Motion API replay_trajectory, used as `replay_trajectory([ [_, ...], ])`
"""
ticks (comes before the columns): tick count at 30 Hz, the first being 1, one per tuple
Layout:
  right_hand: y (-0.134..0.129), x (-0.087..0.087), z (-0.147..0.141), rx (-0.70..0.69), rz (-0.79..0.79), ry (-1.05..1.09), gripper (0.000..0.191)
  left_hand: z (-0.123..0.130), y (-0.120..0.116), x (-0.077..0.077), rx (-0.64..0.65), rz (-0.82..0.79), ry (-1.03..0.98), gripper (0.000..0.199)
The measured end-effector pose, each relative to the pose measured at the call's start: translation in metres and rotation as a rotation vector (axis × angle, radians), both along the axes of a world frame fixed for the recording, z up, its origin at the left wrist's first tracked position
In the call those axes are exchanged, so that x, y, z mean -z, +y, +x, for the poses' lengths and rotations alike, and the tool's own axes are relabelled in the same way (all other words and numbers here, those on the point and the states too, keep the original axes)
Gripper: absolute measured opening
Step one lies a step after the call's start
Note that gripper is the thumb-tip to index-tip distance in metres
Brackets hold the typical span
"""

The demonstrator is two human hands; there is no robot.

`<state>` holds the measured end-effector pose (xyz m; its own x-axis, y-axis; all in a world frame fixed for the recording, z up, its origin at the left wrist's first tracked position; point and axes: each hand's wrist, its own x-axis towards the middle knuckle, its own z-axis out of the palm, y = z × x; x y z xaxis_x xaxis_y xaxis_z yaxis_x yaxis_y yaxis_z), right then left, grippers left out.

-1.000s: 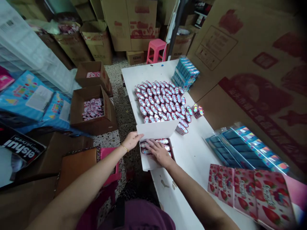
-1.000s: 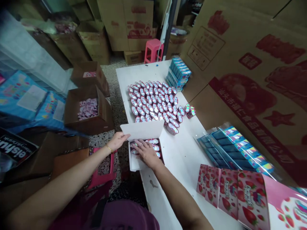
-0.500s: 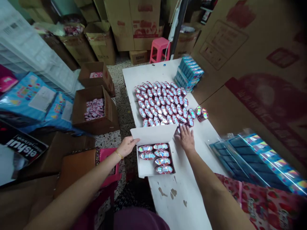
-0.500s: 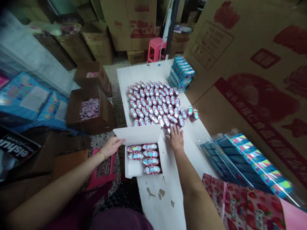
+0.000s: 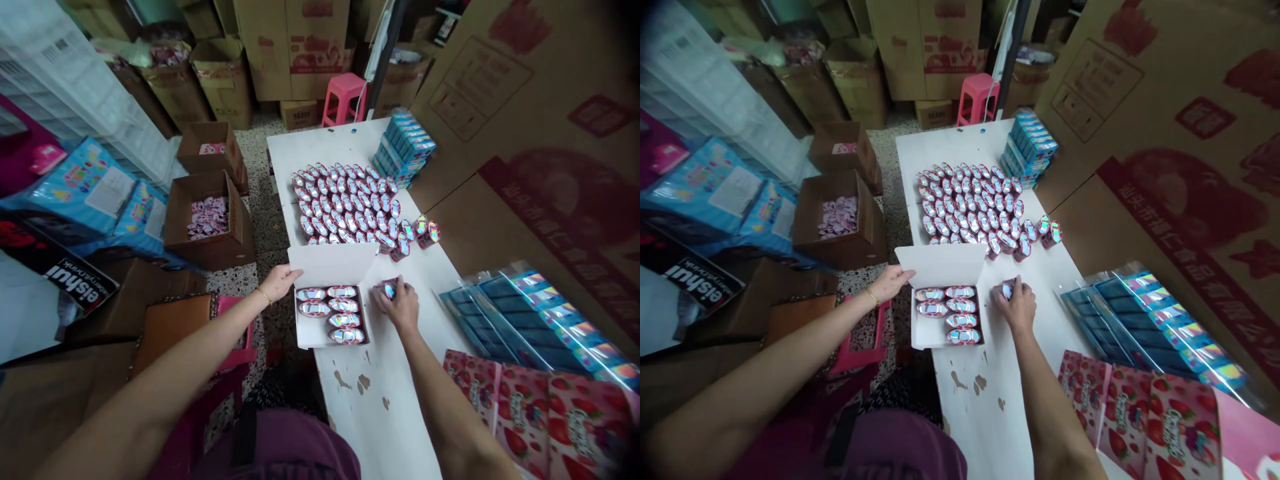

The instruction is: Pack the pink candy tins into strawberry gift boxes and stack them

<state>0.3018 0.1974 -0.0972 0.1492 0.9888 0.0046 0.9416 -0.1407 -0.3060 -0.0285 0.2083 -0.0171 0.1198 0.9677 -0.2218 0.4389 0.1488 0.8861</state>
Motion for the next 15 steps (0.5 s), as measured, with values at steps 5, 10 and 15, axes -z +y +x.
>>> replay_trajectory([
  [5,-0.058,-0.065,-0.037,-0.545,0.247,0.261,0.08,0.0,-0.002,0.006,-0.02,0.017,-0.055,0.053],
  [10,-0.083,-0.073,-0.111,-1.043,0.086,0.203,0.074,0.0,-0.004,0.004,0.009,0.035,-0.021,0.047],
  [15,-0.089,-0.04,-0.124,-1.069,0.008,0.054,0.07,-0.001,-0.007,0.002,0.01,0.035,-0.011,0.049],
])
